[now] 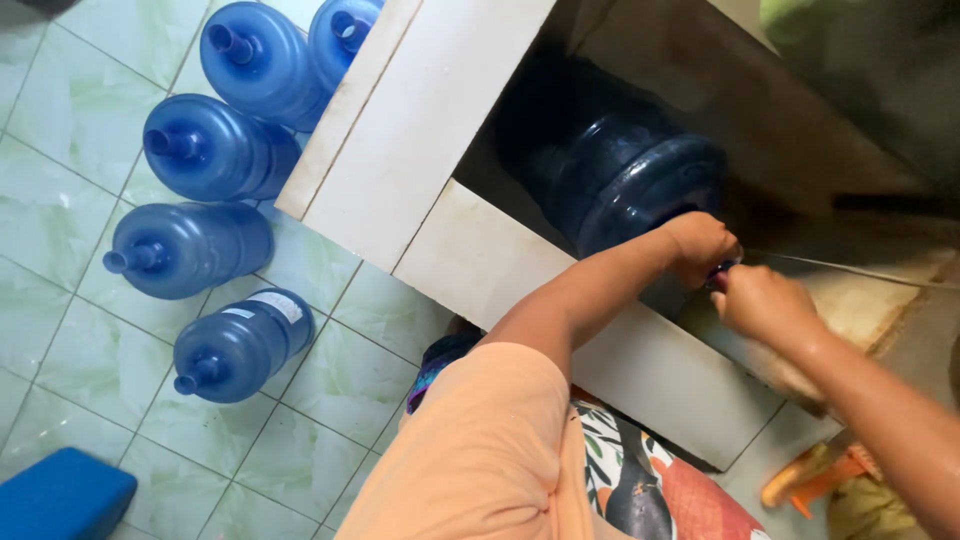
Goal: The recorder is washing a large blue plastic water dispenser bottle at a sink using a long-handled brush and soapy water.
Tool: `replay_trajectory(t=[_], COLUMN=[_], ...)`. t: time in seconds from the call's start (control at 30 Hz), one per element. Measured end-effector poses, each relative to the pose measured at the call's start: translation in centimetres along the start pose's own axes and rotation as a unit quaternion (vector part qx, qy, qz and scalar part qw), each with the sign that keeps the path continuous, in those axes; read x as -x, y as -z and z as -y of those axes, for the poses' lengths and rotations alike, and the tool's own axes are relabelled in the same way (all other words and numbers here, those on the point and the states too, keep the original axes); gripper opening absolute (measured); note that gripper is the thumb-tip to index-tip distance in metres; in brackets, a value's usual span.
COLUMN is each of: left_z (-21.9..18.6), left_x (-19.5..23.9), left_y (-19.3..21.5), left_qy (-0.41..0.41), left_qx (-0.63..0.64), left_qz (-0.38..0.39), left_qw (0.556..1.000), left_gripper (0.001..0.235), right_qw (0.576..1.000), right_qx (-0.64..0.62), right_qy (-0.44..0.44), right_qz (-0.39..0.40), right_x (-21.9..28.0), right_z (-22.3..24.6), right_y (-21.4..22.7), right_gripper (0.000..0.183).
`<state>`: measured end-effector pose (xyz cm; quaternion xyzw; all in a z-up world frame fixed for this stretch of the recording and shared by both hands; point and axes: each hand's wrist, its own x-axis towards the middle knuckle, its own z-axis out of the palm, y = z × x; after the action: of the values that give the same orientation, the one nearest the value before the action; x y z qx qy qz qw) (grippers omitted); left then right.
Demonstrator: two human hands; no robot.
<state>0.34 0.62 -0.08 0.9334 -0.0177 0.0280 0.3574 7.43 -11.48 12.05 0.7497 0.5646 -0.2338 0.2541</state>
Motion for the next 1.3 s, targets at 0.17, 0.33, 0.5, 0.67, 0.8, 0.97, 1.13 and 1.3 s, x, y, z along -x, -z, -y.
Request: replay_trajectory(t=[0.17,0.33,0.5,0.67,0.8,0.97,1.13,1.3], left_z=[0.4,-1.3,0.8,-0.7,-0.8,1.8,0.9,-0.3], left_x=[0.3,-0.1,-1.9,0.5,0.8,-2.5,0.0,0.1], left_y=[-0.3,-0.9,-3.8,-1.6,-2.1,-5.4,-4.6,-4.4], left_qy=[-0.025,0.007,0.028,0.053,0.037,0.070,0.051,0.027], left_qx=[-0.002,-0.013,-0.088,-0.095,-0.069,-0.102,-0.120,-0.116], left_qz=[-0.041,0.011,0.007,-0.039,-0.046,0.045,0.017,-0.095], left_qw=[0.999,1.000,0.996,0.993,0.996,0.991,0.991,0.988], left_gripper=[0.041,0.036,0.053,0.052,0.052,0.034,0.043,0.057], right_qw=[0.930,0.769,0.983,0.894,0.975,0.975,0.957,0.630], right_qx=[-0.322,-0.617,-0.042,-0.413,-0.184,-0.007,-0.123,-0.712], right_qy=[-0.035,-0.149,0.167,0.092,0.115,0.161,0.257,-0.064], right_qz=[0.175,0.071,-0.058,0.148,-0.052,-0.153,0.052,0.305], right_x=[-5.2,-0.1,-3.9,-8.0,-5.8,-6.9,-7.6,6.2], right_z=[-7.5,-4.6,-7.6,-8.1,-7.1,-7.8,-8.1,-8.9], right_y=[-7.5,-12.3,-7.6,-7.8,-12.9,-11.5,-9.3,-9.7], right_gripper=[0.041,0.034,0.016,0.024,0.019,0.020,0.035,0.029])
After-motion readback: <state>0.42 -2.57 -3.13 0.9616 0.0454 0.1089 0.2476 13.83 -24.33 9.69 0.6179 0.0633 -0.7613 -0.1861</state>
